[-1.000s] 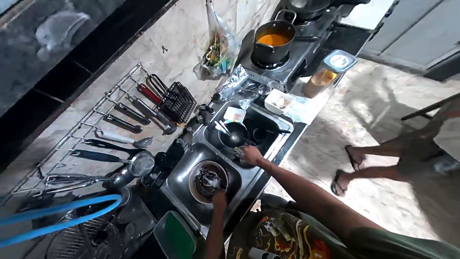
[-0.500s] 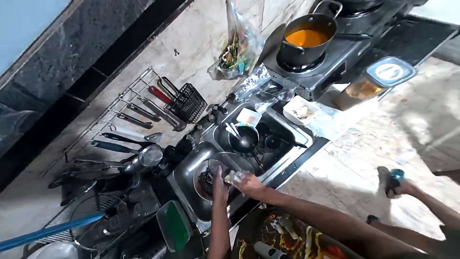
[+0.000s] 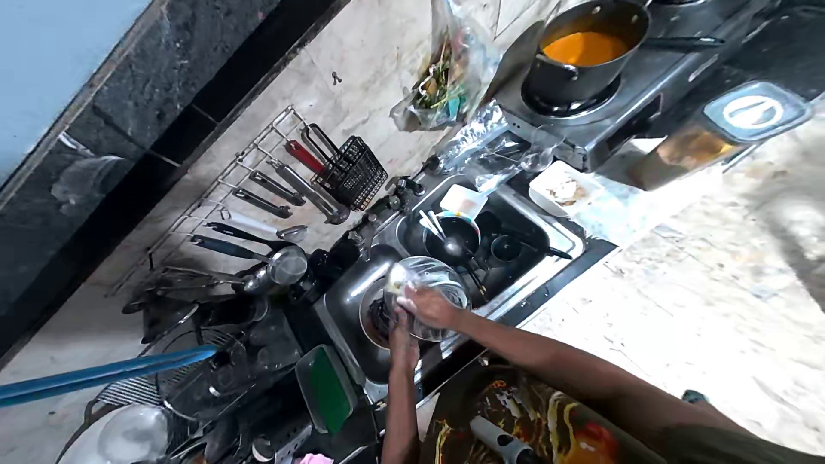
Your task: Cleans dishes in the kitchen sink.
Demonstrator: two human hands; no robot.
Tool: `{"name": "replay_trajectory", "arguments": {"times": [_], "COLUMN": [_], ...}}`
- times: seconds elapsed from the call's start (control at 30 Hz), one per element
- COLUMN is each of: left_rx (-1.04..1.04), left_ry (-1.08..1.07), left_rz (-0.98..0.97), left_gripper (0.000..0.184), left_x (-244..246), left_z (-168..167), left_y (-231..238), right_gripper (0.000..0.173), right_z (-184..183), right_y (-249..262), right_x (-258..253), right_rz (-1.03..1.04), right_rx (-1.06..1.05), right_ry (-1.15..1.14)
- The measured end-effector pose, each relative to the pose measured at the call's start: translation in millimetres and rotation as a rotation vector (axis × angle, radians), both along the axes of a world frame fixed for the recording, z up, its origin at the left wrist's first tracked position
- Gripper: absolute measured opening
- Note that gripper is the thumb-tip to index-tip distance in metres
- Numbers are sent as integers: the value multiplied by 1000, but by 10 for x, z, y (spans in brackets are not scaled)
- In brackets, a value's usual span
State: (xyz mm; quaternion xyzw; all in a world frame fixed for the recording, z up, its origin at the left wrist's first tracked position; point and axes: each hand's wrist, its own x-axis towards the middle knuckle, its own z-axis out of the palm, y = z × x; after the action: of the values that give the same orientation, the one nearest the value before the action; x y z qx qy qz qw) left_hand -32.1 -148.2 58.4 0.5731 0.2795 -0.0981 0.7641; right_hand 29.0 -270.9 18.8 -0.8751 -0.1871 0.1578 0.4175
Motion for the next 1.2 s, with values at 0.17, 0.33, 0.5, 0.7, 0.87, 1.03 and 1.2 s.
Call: {"name": "replay_trajectory", "arguments": {"times": [0.17, 0.33, 0.5, 0.7, 0.87, 1.03, 1.2], "left_rx": [-27, 86, 61, 39, 67, 22, 48], "left_ry": [-18, 6, -47, -33, -48, -95, -112], "left_rz": [-82, -59, -184, -242, -275, -239, -193], "left_gripper": [55, 53, 51, 51, 51, 50, 51], "left_x": [5, 78, 120, 118, 139, 109, 169], "left_z": [53, 38, 35, 12, -85, -61, -79], "left_y": [244, 436, 567, 700, 803, 844, 954], "right_gripper": [36, 40, 52, 51, 44, 49, 50], "right_z": [-42, 136, 41, 56, 87, -22, -167], "right_y": [40, 121, 234, 520, 714, 538, 429], "right_x": [219, -157, 44, 114, -54, 32, -505], "right_rz": [-100, 49, -230, -239, -180, -417, -340], "right_rx": [39, 117, 1, 88, 100, 29, -89], "right_ry": [50, 44, 61, -64, -37, 29, 94]}}
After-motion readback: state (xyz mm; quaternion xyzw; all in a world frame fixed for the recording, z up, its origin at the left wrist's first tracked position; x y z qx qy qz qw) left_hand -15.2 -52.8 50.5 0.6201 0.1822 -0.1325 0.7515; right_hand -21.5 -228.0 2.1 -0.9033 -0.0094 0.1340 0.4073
